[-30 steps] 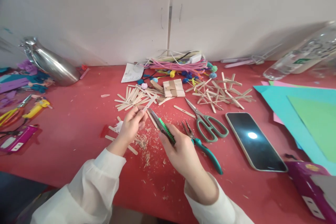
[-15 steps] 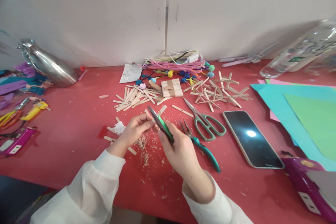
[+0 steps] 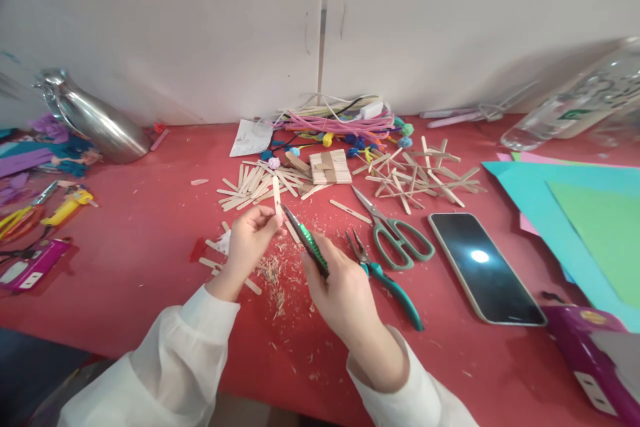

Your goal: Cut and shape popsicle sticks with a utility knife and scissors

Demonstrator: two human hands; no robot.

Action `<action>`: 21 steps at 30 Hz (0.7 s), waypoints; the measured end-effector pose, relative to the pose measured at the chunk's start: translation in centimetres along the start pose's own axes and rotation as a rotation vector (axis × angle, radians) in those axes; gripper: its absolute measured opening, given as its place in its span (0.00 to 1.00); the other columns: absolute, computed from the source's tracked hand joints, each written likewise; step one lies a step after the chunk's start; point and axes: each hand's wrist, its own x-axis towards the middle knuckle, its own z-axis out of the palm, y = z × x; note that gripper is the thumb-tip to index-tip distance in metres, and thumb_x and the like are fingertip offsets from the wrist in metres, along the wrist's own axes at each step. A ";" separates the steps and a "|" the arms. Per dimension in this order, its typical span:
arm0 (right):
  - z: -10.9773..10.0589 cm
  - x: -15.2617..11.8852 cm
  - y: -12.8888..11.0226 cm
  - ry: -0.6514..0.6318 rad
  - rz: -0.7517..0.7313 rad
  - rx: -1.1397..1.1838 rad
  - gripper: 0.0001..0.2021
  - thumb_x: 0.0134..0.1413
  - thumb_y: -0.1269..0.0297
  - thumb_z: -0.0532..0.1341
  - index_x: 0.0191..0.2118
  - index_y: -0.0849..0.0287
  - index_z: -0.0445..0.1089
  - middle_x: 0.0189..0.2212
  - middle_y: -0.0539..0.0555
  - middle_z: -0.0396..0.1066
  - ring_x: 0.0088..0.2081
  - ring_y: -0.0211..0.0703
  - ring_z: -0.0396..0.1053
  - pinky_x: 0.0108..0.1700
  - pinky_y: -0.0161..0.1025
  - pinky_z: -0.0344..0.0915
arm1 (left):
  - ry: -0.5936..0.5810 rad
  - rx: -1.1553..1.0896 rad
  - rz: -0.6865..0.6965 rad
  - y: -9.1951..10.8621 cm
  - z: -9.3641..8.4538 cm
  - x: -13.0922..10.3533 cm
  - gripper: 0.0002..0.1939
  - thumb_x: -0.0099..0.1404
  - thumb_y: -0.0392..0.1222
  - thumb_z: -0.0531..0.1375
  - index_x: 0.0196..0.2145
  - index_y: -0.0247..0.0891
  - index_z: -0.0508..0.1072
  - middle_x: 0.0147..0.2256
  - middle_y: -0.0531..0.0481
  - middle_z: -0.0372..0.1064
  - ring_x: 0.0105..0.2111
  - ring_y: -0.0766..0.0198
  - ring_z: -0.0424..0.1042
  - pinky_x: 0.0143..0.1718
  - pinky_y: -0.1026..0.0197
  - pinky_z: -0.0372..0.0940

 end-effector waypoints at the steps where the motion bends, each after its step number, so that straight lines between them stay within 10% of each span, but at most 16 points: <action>1: 0.0 0.0 0.0 -0.003 -0.004 -0.007 0.14 0.56 0.60 0.51 0.44 0.61 0.66 0.21 0.48 0.67 0.13 0.33 0.55 0.20 0.33 0.59 | 0.011 0.013 0.001 0.0 0.0 0.0 0.06 0.58 0.41 0.59 0.27 0.36 0.67 0.22 0.53 0.68 0.23 0.69 0.70 0.28 0.66 0.65; 21: 0.3 -0.1 0.0 -0.056 0.028 0.061 0.12 0.57 0.60 0.50 0.41 0.59 0.66 0.19 0.47 0.64 0.14 0.33 0.54 0.17 0.31 0.54 | 0.023 0.223 0.098 -0.5 0.0 -0.1 0.10 0.60 0.44 0.57 0.26 0.38 0.63 0.21 0.53 0.68 0.21 0.68 0.68 0.27 0.66 0.62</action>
